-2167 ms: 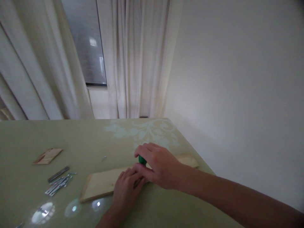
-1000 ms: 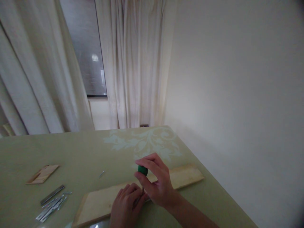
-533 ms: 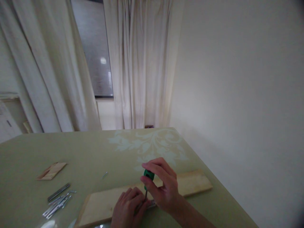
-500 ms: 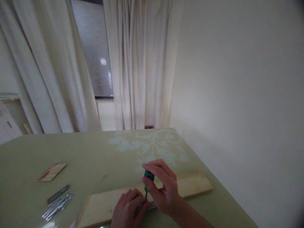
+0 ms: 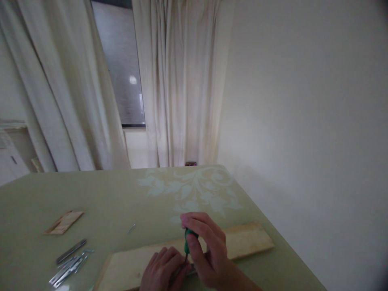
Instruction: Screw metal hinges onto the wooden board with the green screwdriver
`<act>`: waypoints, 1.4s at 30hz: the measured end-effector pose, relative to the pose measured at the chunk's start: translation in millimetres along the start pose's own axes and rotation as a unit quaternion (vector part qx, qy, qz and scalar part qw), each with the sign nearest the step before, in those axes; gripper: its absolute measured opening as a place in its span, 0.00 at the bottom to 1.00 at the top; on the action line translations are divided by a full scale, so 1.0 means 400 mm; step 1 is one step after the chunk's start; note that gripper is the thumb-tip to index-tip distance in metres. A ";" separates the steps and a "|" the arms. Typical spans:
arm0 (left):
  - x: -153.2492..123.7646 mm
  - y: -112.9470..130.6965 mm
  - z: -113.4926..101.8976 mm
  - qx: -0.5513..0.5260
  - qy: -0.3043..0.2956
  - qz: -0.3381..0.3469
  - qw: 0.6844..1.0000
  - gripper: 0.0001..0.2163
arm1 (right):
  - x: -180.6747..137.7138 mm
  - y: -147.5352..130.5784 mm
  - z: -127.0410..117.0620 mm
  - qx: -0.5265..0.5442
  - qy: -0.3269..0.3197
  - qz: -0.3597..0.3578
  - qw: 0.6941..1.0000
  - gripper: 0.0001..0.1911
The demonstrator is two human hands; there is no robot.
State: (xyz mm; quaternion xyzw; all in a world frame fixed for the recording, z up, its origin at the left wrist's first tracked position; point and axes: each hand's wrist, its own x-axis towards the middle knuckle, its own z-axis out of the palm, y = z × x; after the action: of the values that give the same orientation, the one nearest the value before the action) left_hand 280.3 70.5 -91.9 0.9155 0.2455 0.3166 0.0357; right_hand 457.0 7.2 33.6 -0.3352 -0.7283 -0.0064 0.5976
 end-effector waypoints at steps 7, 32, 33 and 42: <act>0.002 0.009 -0.001 0.013 -0.012 -0.002 1.000 0.06 | 0.013 -0.003 -0.001 -0.030 0.017 -0.027 0.999 0.24; 0.015 0.065 -0.057 -0.068 -0.024 -0.113 0.991 0.11 | 0.040 -0.014 -0.018 0.029 -0.042 -0.002 0.999 0.22; 0.015 0.065 -0.057 -0.066 -0.019 -0.112 0.991 0.12 | 0.039 -0.015 -0.020 0.019 -0.048 -0.008 0.999 0.21; 0.010 0.056 -0.061 -0.081 -0.045 -0.103 0.990 0.07 | 0.031 -0.018 -0.014 0.044 -0.040 -0.028 0.998 0.25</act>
State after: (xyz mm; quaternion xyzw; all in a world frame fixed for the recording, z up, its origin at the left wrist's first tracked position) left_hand 278.2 50.5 -65.2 0.8928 0.3098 0.2890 0.1531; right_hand 457.7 5.4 48.9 -0.2878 -0.7604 0.0229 0.5818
